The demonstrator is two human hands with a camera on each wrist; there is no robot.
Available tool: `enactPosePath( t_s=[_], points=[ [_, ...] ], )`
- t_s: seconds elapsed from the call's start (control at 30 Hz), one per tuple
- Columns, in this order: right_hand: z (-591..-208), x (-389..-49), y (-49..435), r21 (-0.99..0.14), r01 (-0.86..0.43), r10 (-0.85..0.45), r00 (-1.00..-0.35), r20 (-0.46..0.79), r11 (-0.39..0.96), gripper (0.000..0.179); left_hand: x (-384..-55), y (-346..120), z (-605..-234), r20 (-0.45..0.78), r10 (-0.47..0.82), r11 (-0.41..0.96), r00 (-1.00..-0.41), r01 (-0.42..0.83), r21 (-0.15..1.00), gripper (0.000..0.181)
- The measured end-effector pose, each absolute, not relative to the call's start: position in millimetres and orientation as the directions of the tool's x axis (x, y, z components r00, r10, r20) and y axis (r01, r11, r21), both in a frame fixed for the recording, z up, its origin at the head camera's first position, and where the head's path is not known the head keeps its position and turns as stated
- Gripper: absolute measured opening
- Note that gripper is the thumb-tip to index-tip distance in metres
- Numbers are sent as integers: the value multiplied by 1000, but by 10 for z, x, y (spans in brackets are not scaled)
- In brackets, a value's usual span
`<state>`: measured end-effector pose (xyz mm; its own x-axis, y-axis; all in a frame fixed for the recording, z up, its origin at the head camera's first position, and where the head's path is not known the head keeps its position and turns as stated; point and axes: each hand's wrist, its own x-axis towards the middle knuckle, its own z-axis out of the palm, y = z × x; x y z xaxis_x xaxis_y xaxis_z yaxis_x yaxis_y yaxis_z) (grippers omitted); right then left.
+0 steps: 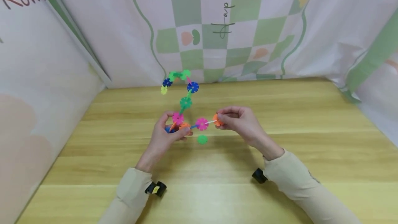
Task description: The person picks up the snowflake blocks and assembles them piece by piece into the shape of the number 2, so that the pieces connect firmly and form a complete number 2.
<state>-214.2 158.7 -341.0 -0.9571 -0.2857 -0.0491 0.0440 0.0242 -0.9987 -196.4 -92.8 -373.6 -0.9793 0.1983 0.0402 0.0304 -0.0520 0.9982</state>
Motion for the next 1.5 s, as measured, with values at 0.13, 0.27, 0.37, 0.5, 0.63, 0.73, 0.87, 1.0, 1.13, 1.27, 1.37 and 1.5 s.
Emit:
enactPosePath(
  t_s=[0.13, 0.27, 0.37, 0.5, 0.63, 0.73, 0.87, 1.0, 1.13, 1.27, 1.37, 1.5],
  points=[
    [-3422, -2139, 1557, -999, 46, -307, -950, -51, 21, 29, -1968, -948, -3742, 51, 191, -69, -980, 38, 997, 38],
    [-3428, -2131, 1534, -998, 65, -322, -945, -58, -12, 31, -1974, -974, -3741, 59, 179, -73, -982, 47, 996, 37],
    [-3425, -2129, 1533, -998, 68, -326, -943, -64, -1, 36, -1984, -989, -3739, 64, 174, -74, -983, 52, 996, 36],
    [-3417, -2154, 1570, -997, 75, -309, -949, -68, -10, 47, -2002, -1004, -3726, 68, 164, -77, -984, 56, 995, 36],
    [-3401, -2184, 1617, -995, 99, -295, -951, -96, 4, 53, -2012, -1014, -3691, 94, 172, -98, -981, 78, 992, 37],
    [-3431, -2242, 1632, -989, 121, -301, -943, -142, 87, 45, -2016, -1025, -3667, 105, 174, -115, -979, 86, 990, 37],
    [-3528, -2345, 1594, -958, 122, -359, -909, -212, 259, 36, -2011, -1050, -3638, 103, 166, -129, -981, 82, 988, 36],
    [-3652, -2404, 1467, -874, 1, -443, -862, -248, 487, 34, -2003, -1070, -3619, 105, 167, -129, -980, 84, 988, 37],
    [-3765, -2424, 1316, -743, -218, -499, -849, -176, 633, 31, -2005, -1073, -3629, 120, 179, -123, -977, 98, 987, 37],
    [-3824, -2419, 1215, -664, -334, -528, -842, -110, 670, 31, -2008, -1065, -3649, 145, 190, -111, -971, 125, 986, 37],
    [-3834, -2409, 1160, -651, -342, -529, -841, -110, 678, 29, -2008, -1064, -3656, 155, 188, -87, -970, 140, 986, 38],
    [-3826, -2412, 1092, -623, -375, -544, -833, -97, 686, 24, -1996, -1089, -3645, 148, 186, -71, -971, 137, 988, 39]
  ],
)
